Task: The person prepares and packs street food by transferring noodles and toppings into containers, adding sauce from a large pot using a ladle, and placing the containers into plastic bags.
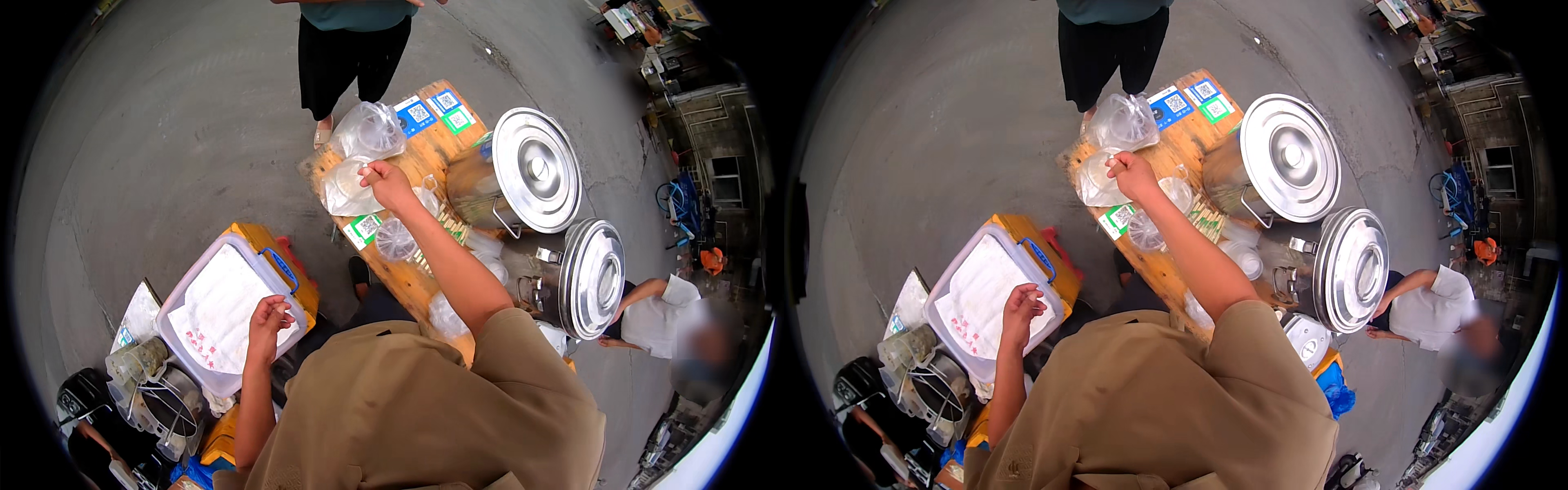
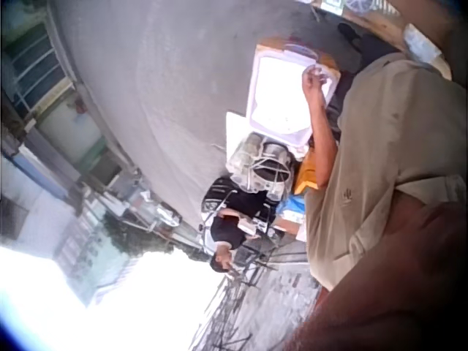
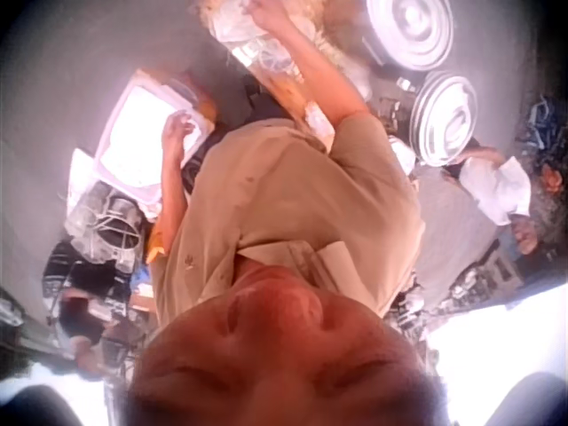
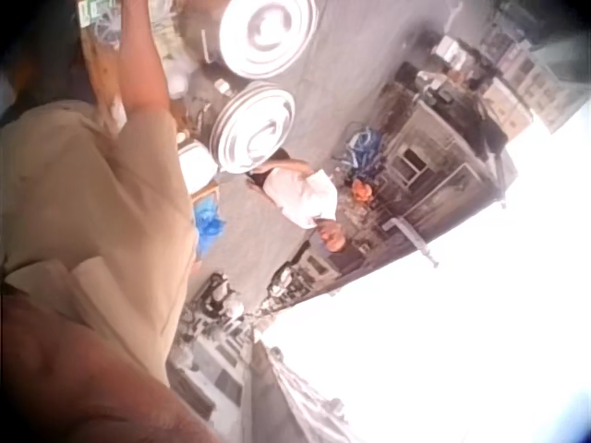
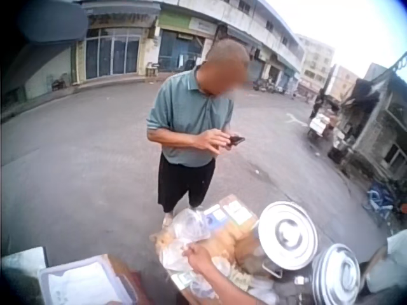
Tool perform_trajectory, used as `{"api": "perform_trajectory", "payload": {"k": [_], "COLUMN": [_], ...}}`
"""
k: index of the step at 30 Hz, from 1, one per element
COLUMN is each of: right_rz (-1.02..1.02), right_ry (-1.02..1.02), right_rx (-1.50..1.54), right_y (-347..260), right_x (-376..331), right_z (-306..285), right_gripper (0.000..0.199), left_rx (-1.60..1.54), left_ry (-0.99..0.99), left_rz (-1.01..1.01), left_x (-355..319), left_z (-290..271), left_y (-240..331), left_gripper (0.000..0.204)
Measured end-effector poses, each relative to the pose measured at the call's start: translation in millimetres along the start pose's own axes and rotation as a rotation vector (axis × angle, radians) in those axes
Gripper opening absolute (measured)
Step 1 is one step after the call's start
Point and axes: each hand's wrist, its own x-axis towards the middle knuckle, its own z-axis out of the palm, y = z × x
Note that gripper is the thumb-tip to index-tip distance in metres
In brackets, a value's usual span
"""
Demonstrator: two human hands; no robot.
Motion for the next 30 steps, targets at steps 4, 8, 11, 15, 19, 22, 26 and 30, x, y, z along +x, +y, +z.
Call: {"api": "perform_trajectory", "payload": {"k": [4, 8, 11, 15, 19, 22, 26, 30], "right_rz": [-0.166, -0.366, -0.315, 0.018, 0.391, 0.949, 1.208, 0.986], "right_ry": [0.247, 0.421, 0.494, 0.767, 1.214, 1.374, 1.448, 1.439], "right_rx": [-0.427, -0.379, -0.258, -0.144, -0.228, -0.281, 0.085, 0.635], "right_y": [-4, 7, 41, 134, 281, 298, 373, 471], "right_x": [-27, -117, -214, -347, -495, -551, -615, -660], "right_z": [10, 4, -12, -53, -122, -158, -191, -204], "right_gripper": [0.032, 0.033, 0.025, 0.023, 0.03, 0.063, 0.093, 0.061], "left_rx": [0.061, 0.15, 0.261, 0.347, 0.463, 0.632, 0.973, 1.208], "left_ry": [-0.062, -0.239, -0.445, -0.665, -0.81, -0.857, -0.893, -0.8], "left_rz": [-0.038, -0.062, -0.085, -0.048, 0.025, 0.243, 0.732, 1.09], "left_x": [12, 36, 47, 59, 57, 66, 35, 33], "left_z": [15, 41, 79, 132, 202, 238, 342, 454], "left_y": [-3, -10, -7, -14, -35, -46, -32, -76], "left_gripper": [0.023, 0.025, 0.02, 0.019, 0.021, 0.024, 0.034, 0.056]}}
